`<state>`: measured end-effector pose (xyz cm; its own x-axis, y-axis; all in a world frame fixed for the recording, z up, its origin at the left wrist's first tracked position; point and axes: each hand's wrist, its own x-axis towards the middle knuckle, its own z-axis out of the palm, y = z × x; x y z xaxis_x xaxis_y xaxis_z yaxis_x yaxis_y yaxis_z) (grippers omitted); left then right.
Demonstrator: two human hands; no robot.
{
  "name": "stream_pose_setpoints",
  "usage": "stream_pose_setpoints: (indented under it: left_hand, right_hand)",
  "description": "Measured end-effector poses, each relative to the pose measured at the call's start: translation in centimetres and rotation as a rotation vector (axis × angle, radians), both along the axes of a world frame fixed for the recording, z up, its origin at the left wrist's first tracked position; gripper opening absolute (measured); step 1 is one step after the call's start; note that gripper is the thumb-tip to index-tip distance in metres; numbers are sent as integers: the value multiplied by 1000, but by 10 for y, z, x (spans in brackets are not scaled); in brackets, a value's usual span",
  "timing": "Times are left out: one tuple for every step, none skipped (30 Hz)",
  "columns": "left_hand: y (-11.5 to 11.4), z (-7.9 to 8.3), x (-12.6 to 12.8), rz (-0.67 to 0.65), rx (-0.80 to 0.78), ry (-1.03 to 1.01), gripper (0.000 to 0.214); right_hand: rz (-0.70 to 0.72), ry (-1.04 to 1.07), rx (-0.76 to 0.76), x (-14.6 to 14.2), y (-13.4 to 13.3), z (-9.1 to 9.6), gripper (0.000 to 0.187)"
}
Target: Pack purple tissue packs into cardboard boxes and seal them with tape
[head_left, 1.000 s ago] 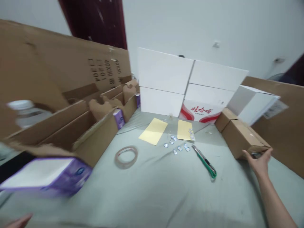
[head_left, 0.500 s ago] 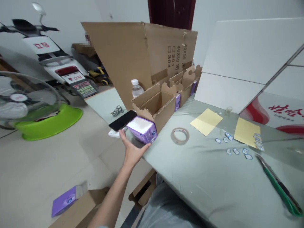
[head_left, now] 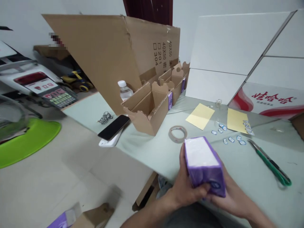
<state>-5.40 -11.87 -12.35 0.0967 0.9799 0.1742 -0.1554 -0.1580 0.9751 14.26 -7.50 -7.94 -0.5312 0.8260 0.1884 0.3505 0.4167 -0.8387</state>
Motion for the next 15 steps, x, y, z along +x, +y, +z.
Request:
stream_pose_setpoints:
  left_hand:
    - [7, 9, 1, 37, 68, 63, 115]
    - [15, 20, -4, 124, 151, 169, 119]
    - [23, 33, -15, 249, 240, 300, 118]
    - [32, 47, -30, 422, 330, 447, 113]
    - [41, 60, -48, 640, 375, 565, 102]
    - [52, 71, -66, 823, 393, 672, 93]
    - [63, 80, -83, 946, 376, 776, 84]
    - [75, 86, -99, 1009, 339, 879, 72]
    - [85, 89, -111, 1021, 297, 983, 57]
    - [95, 89, -120, 1029, 259, 1075, 40]
    - [102, 87, -127, 1032, 232, 1139, 26]
    - [105, 85, -132, 1040, 218, 1176, 14]
    - [105, 82, -136, 1058, 228, 1185, 7]
    - [101, 81, -139, 1086, 265, 1171, 6]
    - [93, 81, -142, 1106, 321, 1150, 8]
  right_hand:
    - [-90, 34, -42, 0, 0, -8, 104]
    - [-196, 76, -94, 5, 0, -17, 93]
    - [-305, 126, -157, 14, 1, -26, 82]
    - [-404, 190, -227, 25, 1, -35, 71]
    - [-494, 265, -297, 37, -1, -42, 61]
    - [-569, 342, -359, 49, -4, -48, 52]
    - [-615, 418, -407, 60, -8, -51, 47]
    - [-637, 485, -436, 69, -13, -54, 45]
    - [-640, 536, -448, 77, -19, -55, 48]
    - [-640, 568, -450, 84, -25, -56, 52]
    - [-642, 586, -449, 89, -32, -57, 56]
    - [-646, 598, -451, 93, -38, -59, 60]
    - [-654, 607, -455, 97, -43, -61, 63]
    - [-664, 616, -458, 100, -49, -64, 65]
    - [-673, 622, -457, 103, -53, -67, 66]
